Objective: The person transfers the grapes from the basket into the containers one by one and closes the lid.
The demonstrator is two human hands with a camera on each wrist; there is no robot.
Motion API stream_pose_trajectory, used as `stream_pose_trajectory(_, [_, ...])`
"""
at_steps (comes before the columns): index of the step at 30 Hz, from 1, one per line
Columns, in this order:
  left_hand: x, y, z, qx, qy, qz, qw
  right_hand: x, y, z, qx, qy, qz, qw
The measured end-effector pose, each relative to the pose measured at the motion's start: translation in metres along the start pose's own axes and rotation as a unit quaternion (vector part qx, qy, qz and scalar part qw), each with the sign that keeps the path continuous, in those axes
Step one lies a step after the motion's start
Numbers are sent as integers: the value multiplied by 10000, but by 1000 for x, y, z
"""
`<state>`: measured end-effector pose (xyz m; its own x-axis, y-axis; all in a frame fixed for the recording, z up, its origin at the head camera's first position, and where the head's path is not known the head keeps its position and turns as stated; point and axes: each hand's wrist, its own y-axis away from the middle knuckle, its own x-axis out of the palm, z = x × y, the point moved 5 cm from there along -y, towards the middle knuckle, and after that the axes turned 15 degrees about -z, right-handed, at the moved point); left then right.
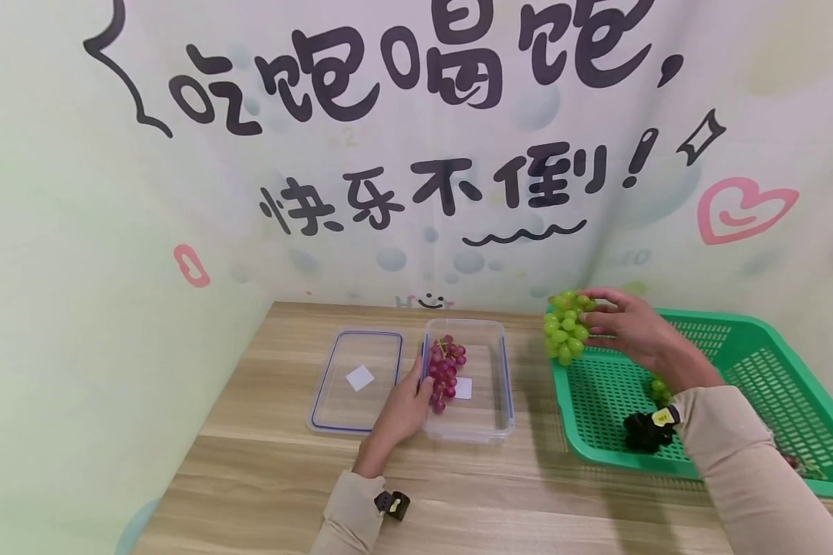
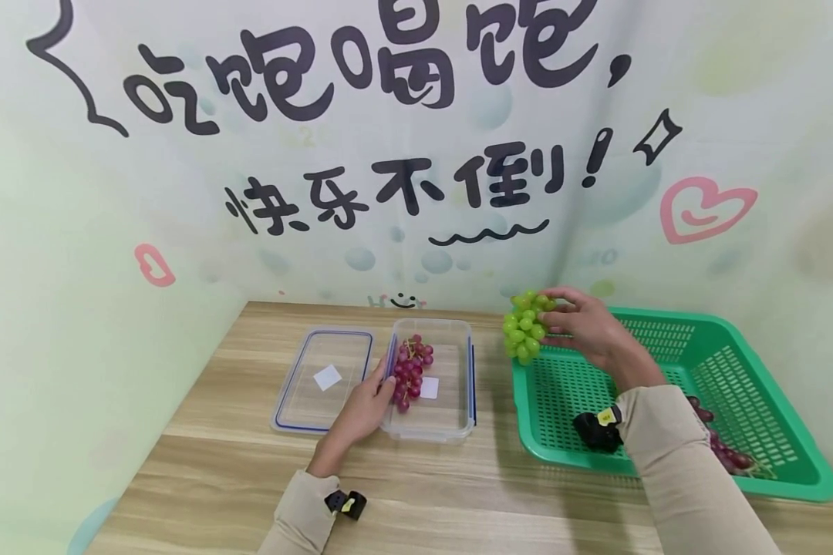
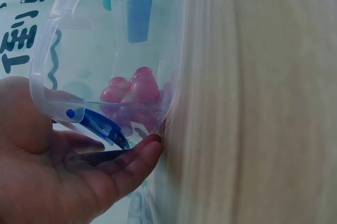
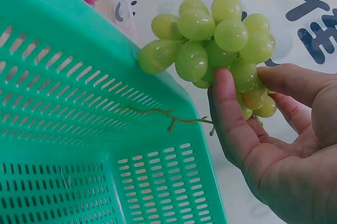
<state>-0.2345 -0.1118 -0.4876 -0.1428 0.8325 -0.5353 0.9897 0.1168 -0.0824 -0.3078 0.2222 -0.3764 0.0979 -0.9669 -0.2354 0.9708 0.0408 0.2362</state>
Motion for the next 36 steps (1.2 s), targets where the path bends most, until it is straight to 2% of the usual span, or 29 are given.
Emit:
stream_pose_trajectory(5, [-1,0,-1,81,-29,-81,9999,7,-1,4,-52,-47,11,10000])
stream_pose_trajectory(11, [1,1,0,-67,80,52,9999,12,-1,9,-3,-90,-18,10000])
stream_pose_trajectory(20, [1,0,0,-95,166,74,9998,21,0,12,-42,-169,145,9997])
stream_pose_trajectory(27, [1,0,1,-122,64,80,9999,32,1,15,-186,-161,286,9993])
stream_pose_trajectory(36, [0,0,-1,51,51,-30,10000,47,1,18,-209,-83,384,9990])
